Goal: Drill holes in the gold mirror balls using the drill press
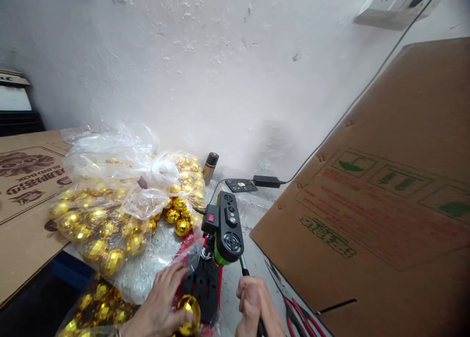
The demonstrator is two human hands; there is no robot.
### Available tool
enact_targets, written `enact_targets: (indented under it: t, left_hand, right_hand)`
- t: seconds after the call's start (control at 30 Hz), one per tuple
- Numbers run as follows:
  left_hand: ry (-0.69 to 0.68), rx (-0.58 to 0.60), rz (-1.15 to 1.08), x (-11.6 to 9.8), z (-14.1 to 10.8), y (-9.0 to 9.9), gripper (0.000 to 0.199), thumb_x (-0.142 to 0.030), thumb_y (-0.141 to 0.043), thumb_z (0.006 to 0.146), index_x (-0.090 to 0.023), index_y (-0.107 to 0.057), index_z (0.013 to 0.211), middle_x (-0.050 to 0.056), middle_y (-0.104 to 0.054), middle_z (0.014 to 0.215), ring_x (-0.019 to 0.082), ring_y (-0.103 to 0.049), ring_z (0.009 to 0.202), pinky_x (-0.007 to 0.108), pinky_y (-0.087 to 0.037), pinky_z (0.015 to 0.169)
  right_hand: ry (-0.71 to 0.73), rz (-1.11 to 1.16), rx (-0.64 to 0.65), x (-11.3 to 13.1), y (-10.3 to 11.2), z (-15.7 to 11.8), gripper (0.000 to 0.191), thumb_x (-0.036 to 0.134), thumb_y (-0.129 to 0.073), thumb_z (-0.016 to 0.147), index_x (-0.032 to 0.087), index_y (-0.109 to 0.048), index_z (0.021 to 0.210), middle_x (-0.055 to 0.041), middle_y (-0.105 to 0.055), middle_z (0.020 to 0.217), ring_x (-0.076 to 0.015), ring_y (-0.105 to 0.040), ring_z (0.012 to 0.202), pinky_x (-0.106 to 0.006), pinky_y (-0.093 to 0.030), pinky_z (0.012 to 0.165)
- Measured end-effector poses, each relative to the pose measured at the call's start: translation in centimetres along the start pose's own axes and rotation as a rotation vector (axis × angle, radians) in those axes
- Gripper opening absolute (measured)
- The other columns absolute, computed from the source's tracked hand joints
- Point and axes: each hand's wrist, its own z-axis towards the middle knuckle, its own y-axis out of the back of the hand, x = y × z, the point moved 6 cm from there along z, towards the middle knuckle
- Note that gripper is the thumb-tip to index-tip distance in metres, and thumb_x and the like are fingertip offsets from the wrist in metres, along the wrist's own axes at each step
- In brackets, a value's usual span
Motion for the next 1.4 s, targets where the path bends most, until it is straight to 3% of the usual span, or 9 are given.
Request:
enact_targets:
  t: [0.07,0.13,0.27,0.37,0.5,0.67,0.87,1.07,1.4]
  left_hand:
    - [0.143,-0.156,0.053,1.1,2.6,2.8,0.053,-0.055,-0.052,0.102,-0.026,-0.06,0.144,0.016,-0.065,0.149,0.036,-0.06,0.139,0.058,-0.048,0.117]
    - [0.297,-0.206,0.115,1.9,6.2,4.5,0.05,-0.047,-0.043,0.104,-0.017,-0.059,0.141,0.02,-0.064,0.149,0.034,-0.056,0.143,0.053,-0.044,0.12]
    - [0.496,-0.141,0.135,2.7,11.9,4.2,0.046,-0.044,-0.049,0.1,-0.012,-0.061,0.131,0.025,-0.074,0.127,0.038,-0.07,0.122,0.047,-0.052,0.103]
    - [0.519,-0.121,0.099,2.8,13.4,3.1,0.044,-0.046,-0.056,0.096,-0.012,-0.063,0.124,0.026,-0.074,0.126,0.04,-0.073,0.114,0.046,-0.054,0.096]
    - [0.527,-0.142,0.009,2.6,12.3,3.6,0.046,-0.047,-0.053,0.096,-0.012,-0.064,0.124,0.022,-0.075,0.127,0.035,-0.071,0.119,0.043,-0.053,0.101]
    - [0.484,-0.177,-0.277,0.8,6.9,5.1,0.06,-0.059,-0.046,0.099,-0.017,-0.058,0.14,0.014,-0.07,0.143,0.029,-0.067,0.13,0.038,-0.054,0.107]
    - [0.463,-0.082,-0.462,-1.2,1.7,1.1,0.064,-0.067,-0.056,0.093,-0.022,-0.064,0.137,0.01,-0.073,0.14,0.032,-0.066,0.132,0.046,-0.051,0.114]
    - [0.292,-0.219,-0.203,-0.3,1.6,-1.8,0.059,-0.056,-0.067,0.09,-0.022,-0.063,0.138,0.015,-0.071,0.14,0.037,-0.067,0.13,0.057,-0.054,0.111]
    - [0.1,-0.204,-0.146,-1.4,2.8,-1.6,0.045,-0.043,-0.071,0.091,-0.021,-0.061,0.129,0.016,-0.075,0.128,0.036,-0.072,0.117,0.057,-0.06,0.101]
  right_hand:
    - [0.043,0.014,-0.008,-0.5,0.0,-0.7,0.035,0.009,-0.048,0.104,0.021,-0.05,0.071,0.0032,-0.047,0.064,-0.0091,-0.044,0.054,-0.026,-0.034,0.052]
    - [0.132,0.038,-0.005,-0.8,0.1,-1.1,0.034,0.006,-0.048,0.102,0.021,-0.05,0.071,0.0032,-0.049,0.064,-0.009,-0.046,0.054,-0.025,-0.036,0.052]
    - [0.257,0.045,0.025,-1.3,0.2,-1.2,0.031,0.002,-0.048,0.099,0.02,-0.052,0.075,0.0041,-0.049,0.065,-0.0073,-0.046,0.052,-0.022,-0.035,0.048]
    - [0.321,0.053,0.039,-1.2,0.2,-0.9,0.03,-0.002,-0.047,0.096,0.02,-0.05,0.076,0.0048,-0.048,0.065,-0.0072,-0.047,0.052,-0.021,-0.036,0.048]
    - [0.321,0.03,0.077,-0.8,0.3,-0.6,0.03,-0.003,-0.045,0.095,0.021,-0.048,0.077,0.0048,-0.046,0.066,-0.0077,-0.047,0.055,-0.021,-0.038,0.049]
    - [0.257,0.003,0.134,-0.5,0.3,-0.2,0.03,-0.002,-0.045,0.098,0.021,-0.047,0.079,0.0046,-0.046,0.068,-0.0077,-0.047,0.058,-0.022,-0.039,0.053]
    - [0.237,0.009,0.133,-0.1,0.2,0.1,0.03,-0.002,-0.044,0.099,0.021,-0.047,0.08,0.0049,-0.046,0.068,-0.007,-0.047,0.059,-0.02,-0.04,0.055]
    - [0.235,-0.058,0.19,-0.3,0.4,-0.1,0.028,0.003,-0.042,0.102,0.022,-0.047,0.082,0.0045,-0.049,0.069,-0.0069,-0.051,0.06,-0.018,-0.045,0.058]
    - [0.249,0.011,0.166,-0.6,0.5,-0.9,0.03,0.001,-0.042,0.101,0.021,-0.046,0.079,0.0043,-0.045,0.069,-0.0074,-0.049,0.061,-0.021,-0.041,0.056]
